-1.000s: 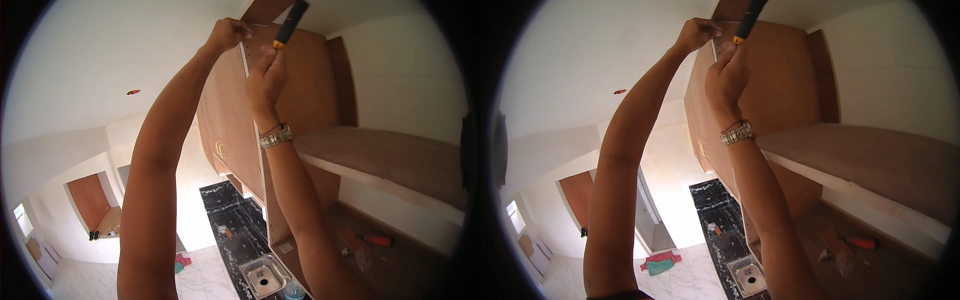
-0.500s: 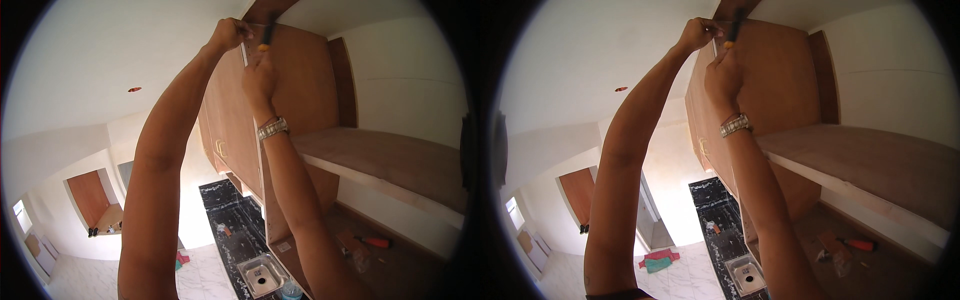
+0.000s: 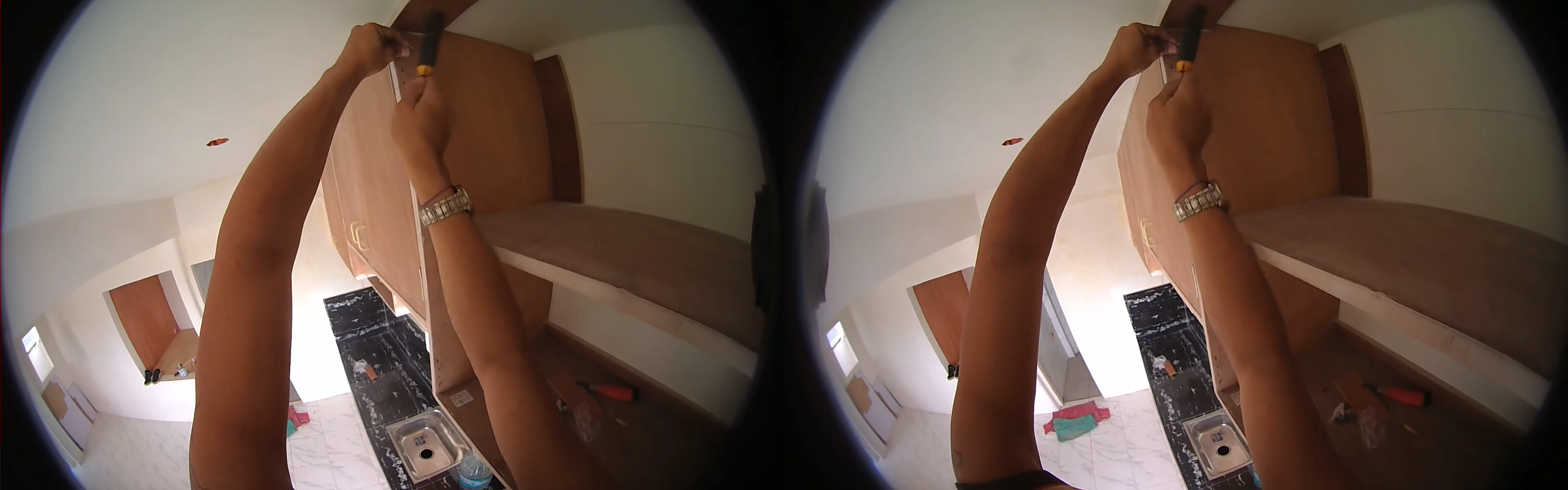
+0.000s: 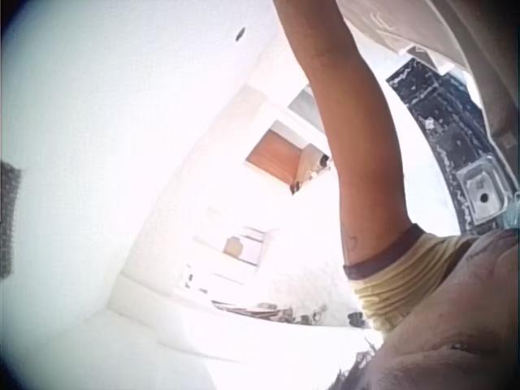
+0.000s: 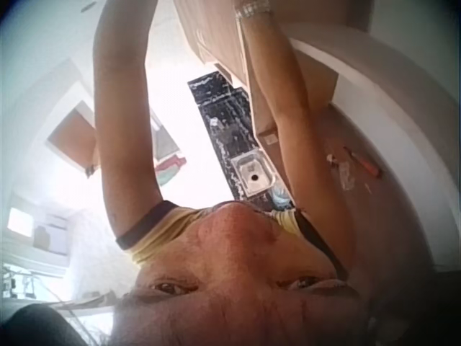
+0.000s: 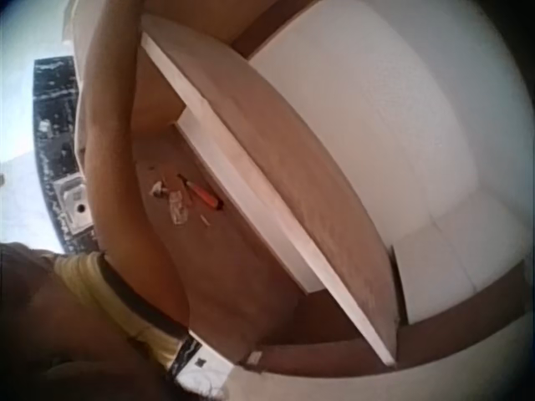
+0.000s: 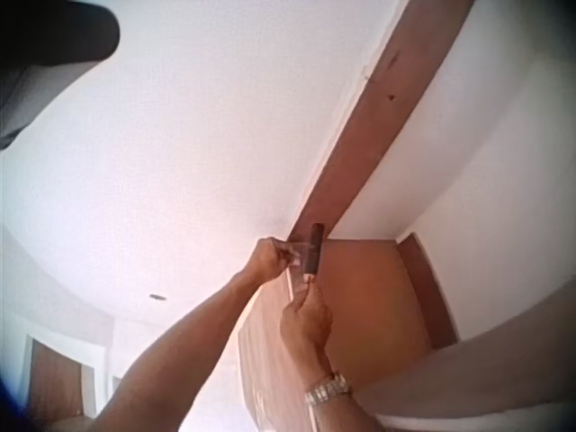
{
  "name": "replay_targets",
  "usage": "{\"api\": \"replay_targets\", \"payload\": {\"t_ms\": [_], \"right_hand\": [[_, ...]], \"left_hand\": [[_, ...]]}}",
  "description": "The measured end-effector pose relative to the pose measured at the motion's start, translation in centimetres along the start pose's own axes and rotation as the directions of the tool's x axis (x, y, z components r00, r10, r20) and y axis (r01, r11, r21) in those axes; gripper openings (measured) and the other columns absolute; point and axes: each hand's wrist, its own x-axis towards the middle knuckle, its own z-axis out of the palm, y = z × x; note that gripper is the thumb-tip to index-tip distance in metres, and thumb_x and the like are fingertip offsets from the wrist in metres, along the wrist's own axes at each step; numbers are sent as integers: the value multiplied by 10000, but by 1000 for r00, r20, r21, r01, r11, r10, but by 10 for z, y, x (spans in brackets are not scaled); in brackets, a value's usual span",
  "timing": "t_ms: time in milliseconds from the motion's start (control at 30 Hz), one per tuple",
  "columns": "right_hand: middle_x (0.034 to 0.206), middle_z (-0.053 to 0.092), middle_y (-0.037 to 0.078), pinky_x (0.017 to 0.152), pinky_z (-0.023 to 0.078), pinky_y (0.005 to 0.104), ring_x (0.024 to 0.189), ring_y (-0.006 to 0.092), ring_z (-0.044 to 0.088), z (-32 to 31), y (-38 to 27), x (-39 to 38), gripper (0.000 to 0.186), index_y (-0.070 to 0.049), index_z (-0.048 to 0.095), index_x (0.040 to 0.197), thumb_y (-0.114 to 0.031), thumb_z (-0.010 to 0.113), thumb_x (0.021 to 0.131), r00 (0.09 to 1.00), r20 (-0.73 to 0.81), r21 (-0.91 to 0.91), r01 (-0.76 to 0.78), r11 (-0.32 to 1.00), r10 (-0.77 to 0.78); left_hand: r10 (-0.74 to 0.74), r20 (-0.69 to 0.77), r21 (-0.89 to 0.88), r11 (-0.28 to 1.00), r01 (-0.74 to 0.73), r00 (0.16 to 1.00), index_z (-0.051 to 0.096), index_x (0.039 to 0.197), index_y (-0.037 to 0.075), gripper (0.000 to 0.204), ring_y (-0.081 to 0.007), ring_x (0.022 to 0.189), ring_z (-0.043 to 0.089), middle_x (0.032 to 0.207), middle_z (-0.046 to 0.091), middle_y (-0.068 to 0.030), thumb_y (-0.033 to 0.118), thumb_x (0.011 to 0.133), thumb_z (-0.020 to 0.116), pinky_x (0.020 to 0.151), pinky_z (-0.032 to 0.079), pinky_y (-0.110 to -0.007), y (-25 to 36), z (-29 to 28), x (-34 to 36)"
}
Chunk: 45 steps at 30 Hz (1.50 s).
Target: The person repairs a cabinet by using a screwdriver to tighten a hinge, then removes the cabinet door and manipulates a small hardware component before reattaching parts.
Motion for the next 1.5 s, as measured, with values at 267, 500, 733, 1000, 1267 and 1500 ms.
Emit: {"api": "replay_targets", "payload": {"t_ms": [267, 500, 733, 1000, 1267, 1500], "right_hand": [[933, 732, 197, 799, 550, 465, 893, 382, 716, 5, 6, 0, 269, -39, 670, 1049, -209, 462, 1036, 999, -10, 15, 40, 999, -40], [922, 733, 185, 791, 550, 455, 867, 350, 720, 5, 14, 11, 304, -24, 682, 1034, -221, 451, 1049, 952, -265, 208, 212, 955, -154], [913, 730, 195, 766, 544, 420, 860, 338, 726, -13, -16, -17, 313, -6, 677, 1043, -219, 449, 1052, 973, -226, 334, 117, 935, -42], [935, 727, 207, 814, 529, 431, 892, 351, 712, 16, 29, 6, 324, 8, 677, 1048, -229, 456, 1046, 1000, -12, 192, 7, 981, -5], [984, 722, 225, 868, 527, 429, 966, 370, 708, 11, 15, 8, 328, 2, 688, 1015, -229, 459, 1048, 999, 10, 139, -40, 989, 39], [1002, 724, 230, 902, 520, 426, 998, 362, 707, 17, 24, 12, 306, 8, 690, 968, -178, 456, 1035, 998, -34, 191, 66, 979, -60]], "left_hand": [[-15, -10, 146, 989, 16, 1000, 806, 978, 72, 129, -188, 812, 737, 888, 786, -89, 147, 884, 760, 792, 564, -326, 0, -1, 5], [-20, -18, 54, 998, 21, 1000, 803, 977, 74, 132, -202, 804, 733, 866, 779, -94, 157, 882, 764, 789, 565, -331, 12, 2, 6], [50, 18, 25, 998, -50, 999, 797, 974, 46, 124, -186, 845, 735, 890, 785, -85, 126, 885, 765, 809, 560, -325, -7, -1, -7], [16, -4, 33, 999, -16, 1000, 805, 980, 63, 137, -193, 796, 740, 880, 786, -84, 56, 853, 756, 775, 579, -323, 6, 6, 1], [27, -22, 73, 997, -25, 999, 805, 1009, 59, 144, -193, 826, 750, 924, 792, -97, 116, 892, 743, 804, 575, -329, 5, 4, 6], [59, -16, 40, 997, -58, 998, 806, 1012, 66, 150, -196, 815, 745, 928, 793, -91, 139, 893, 751, 797, 573, -334, 12, 4, 4]]}}
